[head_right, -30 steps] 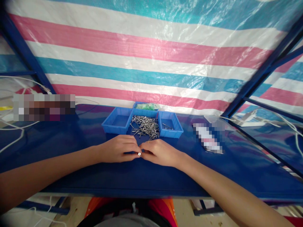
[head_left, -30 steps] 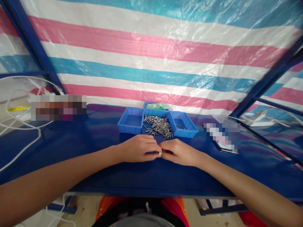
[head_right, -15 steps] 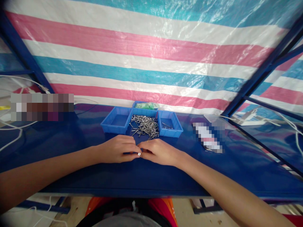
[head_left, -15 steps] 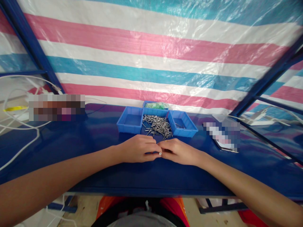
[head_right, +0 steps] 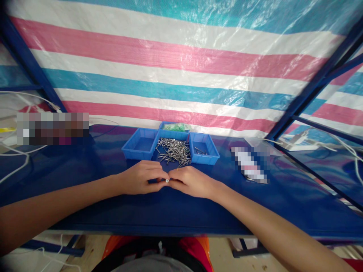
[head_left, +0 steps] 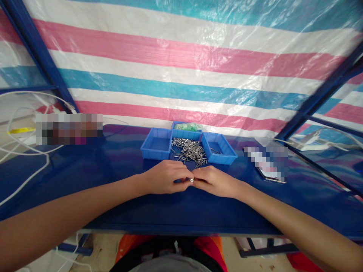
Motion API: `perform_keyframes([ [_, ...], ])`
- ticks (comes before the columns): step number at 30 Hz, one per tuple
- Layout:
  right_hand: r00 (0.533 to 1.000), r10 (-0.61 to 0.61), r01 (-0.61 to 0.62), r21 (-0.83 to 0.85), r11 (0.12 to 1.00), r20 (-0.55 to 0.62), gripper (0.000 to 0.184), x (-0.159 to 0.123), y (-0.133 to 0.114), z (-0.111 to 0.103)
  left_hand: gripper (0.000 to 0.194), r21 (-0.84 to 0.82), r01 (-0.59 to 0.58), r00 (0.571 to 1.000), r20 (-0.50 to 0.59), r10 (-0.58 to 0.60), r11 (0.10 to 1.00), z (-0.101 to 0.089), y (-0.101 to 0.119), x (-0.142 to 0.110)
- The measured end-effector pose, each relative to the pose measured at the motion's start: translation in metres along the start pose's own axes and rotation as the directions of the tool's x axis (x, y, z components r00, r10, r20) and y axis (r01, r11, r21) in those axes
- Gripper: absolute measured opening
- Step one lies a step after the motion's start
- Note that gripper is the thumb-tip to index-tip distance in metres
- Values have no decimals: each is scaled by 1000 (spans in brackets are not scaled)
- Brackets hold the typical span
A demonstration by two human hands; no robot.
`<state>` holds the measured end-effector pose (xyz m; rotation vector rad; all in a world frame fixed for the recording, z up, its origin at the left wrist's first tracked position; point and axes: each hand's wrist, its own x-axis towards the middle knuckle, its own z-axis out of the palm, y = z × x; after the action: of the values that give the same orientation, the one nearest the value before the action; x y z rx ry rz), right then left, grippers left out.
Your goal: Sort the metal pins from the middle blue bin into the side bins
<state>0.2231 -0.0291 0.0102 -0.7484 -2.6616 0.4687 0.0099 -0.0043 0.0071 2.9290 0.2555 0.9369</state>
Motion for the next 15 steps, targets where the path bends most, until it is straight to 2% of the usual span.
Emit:
perform_keyframes([
  [6, 988, 59, -67, -53, 996, -141, 20, -5, 3, -8, 12, 68, 165, 983, -86, -159, 984, -2, -3, -1],
  [10, 972, -19, -17, -151, 988, -233, 20, -8, 3, -9, 11, 55, 194, 981, 17, -196, 979, 0, -5, -3],
  [15, 973, -105, 56, -232, 971, -205, 22, -7, -1, -7, 7, -4, 186, 970, 163, -183, 983, 3, -5, -4],
])
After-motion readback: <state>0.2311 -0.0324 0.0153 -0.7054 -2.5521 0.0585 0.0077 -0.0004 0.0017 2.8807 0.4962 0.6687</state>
